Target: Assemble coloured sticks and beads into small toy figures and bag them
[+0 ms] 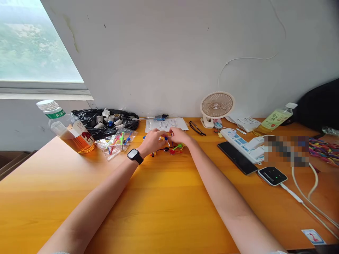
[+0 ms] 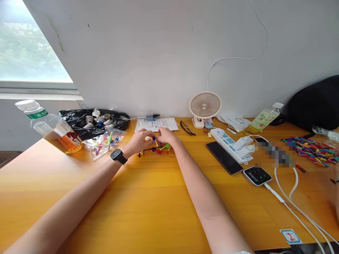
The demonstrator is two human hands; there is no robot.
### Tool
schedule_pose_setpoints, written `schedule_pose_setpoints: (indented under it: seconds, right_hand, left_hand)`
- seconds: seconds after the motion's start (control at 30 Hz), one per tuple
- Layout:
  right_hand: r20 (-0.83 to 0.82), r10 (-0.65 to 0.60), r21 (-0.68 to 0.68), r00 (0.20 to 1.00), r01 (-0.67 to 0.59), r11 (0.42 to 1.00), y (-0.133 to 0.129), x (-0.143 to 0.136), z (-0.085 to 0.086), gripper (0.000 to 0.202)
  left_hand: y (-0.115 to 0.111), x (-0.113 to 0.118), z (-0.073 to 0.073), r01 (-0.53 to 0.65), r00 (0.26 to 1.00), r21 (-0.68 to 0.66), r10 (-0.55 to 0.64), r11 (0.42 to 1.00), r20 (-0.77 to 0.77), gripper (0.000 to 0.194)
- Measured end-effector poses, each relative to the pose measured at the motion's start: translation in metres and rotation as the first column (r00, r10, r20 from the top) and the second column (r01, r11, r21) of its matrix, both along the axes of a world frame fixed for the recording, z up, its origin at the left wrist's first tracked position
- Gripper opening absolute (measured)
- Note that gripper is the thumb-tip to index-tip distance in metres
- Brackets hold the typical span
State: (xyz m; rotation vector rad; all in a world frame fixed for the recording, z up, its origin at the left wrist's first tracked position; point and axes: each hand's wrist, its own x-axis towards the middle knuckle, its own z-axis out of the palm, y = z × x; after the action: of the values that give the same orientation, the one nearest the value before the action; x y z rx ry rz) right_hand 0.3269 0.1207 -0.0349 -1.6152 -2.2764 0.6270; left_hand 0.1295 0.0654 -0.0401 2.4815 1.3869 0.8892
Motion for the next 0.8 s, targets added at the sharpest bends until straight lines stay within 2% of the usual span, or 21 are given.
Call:
schedule_pose_setpoints:
  seconds: [0.23, 0.37, 0.5, 0.67, 0.8]
  right_hand:
    - [0.062, 0.071, -0.003, 0.996, -0.071, 0.997, 0.002, -0.004, -0.002, 0.033]
    - [0.085, 0.077, 0.007, 0.993, -0.078, 0.997, 0.001, -0.001, 0.0, 0.032]
    - [0.075, 0.069, 0.055, 0.995, -0.074, 0.996, -0.002, 0.003, 0.011, 0.019]
    - [0.063, 0.117, 0.041, 0.991, -0.12, 0.992, -0.007, 0.003, 0.028, 0.01]
    - [0.044, 0.251, -0.066, 0.967, -0.248, 0.966, -0.014, 0.0, 0.039, 0.011]
  left_hand:
    - [0.0, -0.001, -0.004, -0.07, 0.99, 0.0, 0.069, 0.998, -0.122, 0.021]
    - [-0.002, 0.002, -0.002, -0.067, 0.995, -0.003, 0.066, 0.998, -0.08, 0.018]
    - [-0.001, 0.004, -0.004, 0.0, 0.998, 0.008, 0.0, 1.0, 0.066, 0.018]
    - [0.003, -0.002, -0.01, 0.004, 0.999, 0.027, -0.003, 1.0, -0.052, 0.01]
    - [0.005, -0.008, -0.006, -0.001, 0.998, 0.03, 0.003, 1.0, -0.068, 0.014]
